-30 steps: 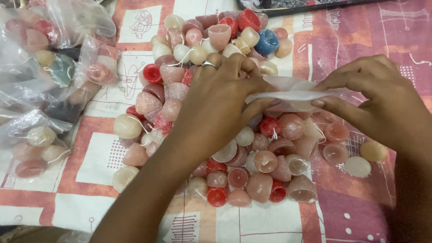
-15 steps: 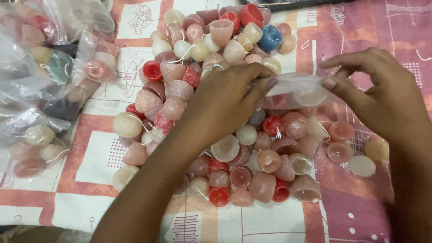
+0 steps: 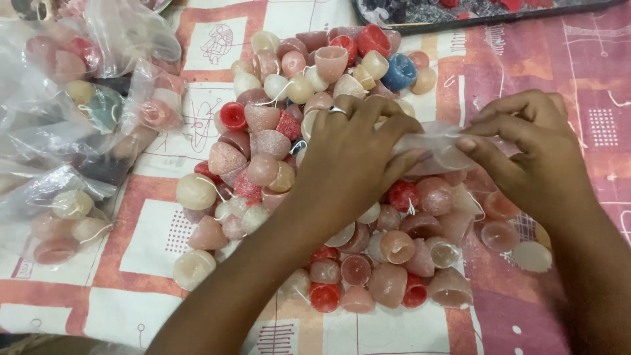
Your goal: Sort and place small decorative candles into clear plastic bags.
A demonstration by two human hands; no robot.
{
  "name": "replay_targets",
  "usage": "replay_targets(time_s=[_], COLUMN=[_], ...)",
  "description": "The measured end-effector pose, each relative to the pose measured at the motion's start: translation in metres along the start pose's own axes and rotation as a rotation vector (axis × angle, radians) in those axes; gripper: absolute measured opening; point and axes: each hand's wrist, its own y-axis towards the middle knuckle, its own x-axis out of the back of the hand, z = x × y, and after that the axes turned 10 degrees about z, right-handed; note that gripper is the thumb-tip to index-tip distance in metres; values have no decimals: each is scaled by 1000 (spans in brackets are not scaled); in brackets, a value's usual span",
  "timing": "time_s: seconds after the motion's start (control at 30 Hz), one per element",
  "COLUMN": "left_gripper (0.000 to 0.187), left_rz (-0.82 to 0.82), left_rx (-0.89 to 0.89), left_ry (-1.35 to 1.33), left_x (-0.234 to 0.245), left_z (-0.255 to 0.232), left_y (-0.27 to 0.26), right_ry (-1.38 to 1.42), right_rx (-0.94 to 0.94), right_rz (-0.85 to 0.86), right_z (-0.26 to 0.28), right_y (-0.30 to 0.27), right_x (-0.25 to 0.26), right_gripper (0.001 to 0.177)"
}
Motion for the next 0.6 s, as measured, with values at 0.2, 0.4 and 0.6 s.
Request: replay_targets(time_s=[0.2,0.4,0.6], left_gripper=[19,16,14], left_rz=[86,-32,-74], left_rx=[71,-19,-54], left_ry=[-85,-13,7], left_x=[-8,-14,-16], left_z=[-3,-2,2], left_y=[-1,-5,-3], right_ry=[45,40,-123], right_rx=[88,101,59], right_rz=[-21,-79,-115], right_z=[3,-4,-9], right_y=[2,1,3], right_x=[-7,-19,-23], right_gripper=[17,19,26])
